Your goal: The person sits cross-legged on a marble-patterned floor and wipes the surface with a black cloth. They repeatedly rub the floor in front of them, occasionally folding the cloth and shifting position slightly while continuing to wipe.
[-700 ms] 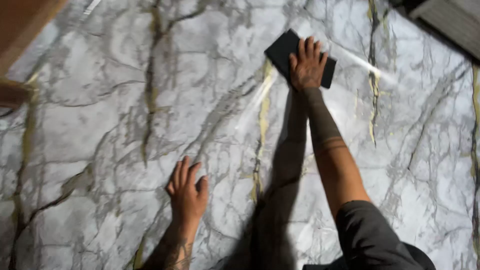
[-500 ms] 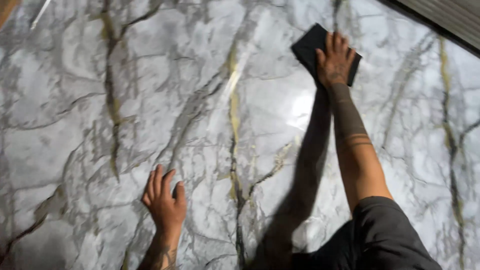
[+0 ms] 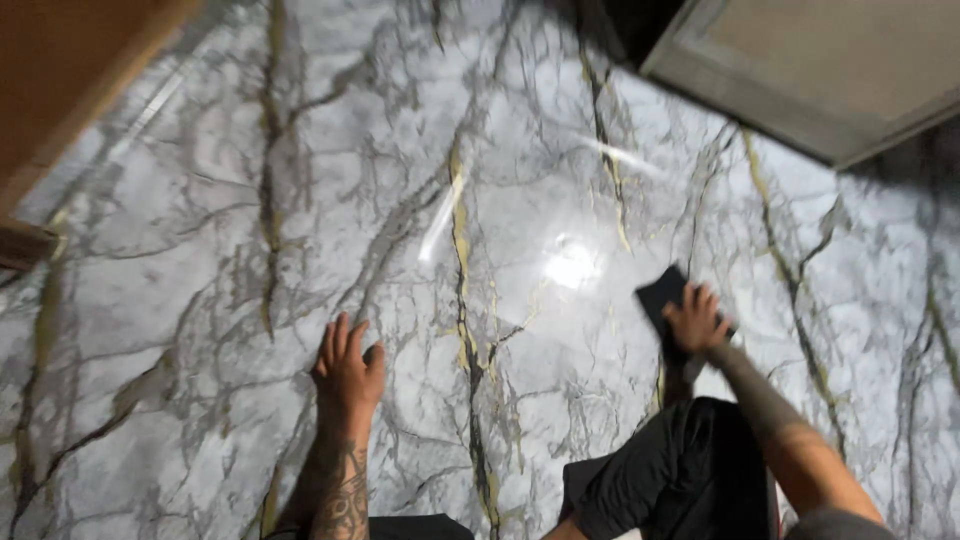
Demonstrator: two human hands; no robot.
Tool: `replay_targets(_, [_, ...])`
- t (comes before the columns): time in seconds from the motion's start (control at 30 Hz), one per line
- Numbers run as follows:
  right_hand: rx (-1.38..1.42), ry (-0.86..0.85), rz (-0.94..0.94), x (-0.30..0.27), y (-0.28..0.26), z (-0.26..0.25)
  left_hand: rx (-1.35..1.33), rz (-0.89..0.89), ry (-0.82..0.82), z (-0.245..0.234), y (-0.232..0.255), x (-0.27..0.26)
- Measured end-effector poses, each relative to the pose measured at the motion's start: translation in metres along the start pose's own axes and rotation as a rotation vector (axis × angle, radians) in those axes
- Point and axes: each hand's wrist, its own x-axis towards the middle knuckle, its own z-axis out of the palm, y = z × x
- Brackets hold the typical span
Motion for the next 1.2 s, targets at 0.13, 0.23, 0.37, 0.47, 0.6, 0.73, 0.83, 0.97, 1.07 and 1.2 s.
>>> replay_targets(0.13, [0.240, 0.071, -0.011, -0.040, -0.015, -0.112, -0.082, -0.017, -0.007, 0.006, -0.002, -0.003])
replay_targets(0.23, [0.604, -0.337, -0.238, -0.031, -0.024, -0.227, -0.180, 0.110, 0.106, 0.024, -0.014, -0.001])
replay_targets(0.37, [0.928, -1.159, -0.824, 0.030, -0.024, -0.387, -0.274, 0.106, 0.081, 0.028, -0.023, -0.012])
replay_targets(0.47, [1.100, -1.254, -0.972, 0.067, -0.055, -0.456, -0.336, -0.010, 0.002, 0.020, -0.025, -0.013])
replay_targets(0.6, [1.181, -1.019, -0.895, 0.090, -0.122, -0.487, -0.427, -0.087, -0.021, 0.013, -0.018, -0.005])
replay_targets(0.73, [1.259, -0.714, -0.802, 0.140, -0.185, -0.467, -0.459, -0.138, -0.100, 0.007, -0.017, -0.002])
replay_targets(0.83, [1.318, -0.671, -0.773, 0.187, -0.226, -0.444, -0.518, -0.180, -0.138, -0.005, -0.013, -0.001])
replay_targets(0.97, [1.314, -0.767, -0.633, 0.251, -0.269, -0.394, -0.404, -0.076, -0.064, -0.009, -0.016, 0.002])
replay_targets(1.07, [1.289, -0.796, -0.525, 0.287, -0.303, -0.333, -0.186, 0.063, 0.008, -0.016, -0.014, 0.008])
replay_targets(1.2, [1.236, -0.768, -0.404, 0.329, -0.330, -0.242, -0.036, 0.101, 0.005, -0.012, -0.016, 0.011])
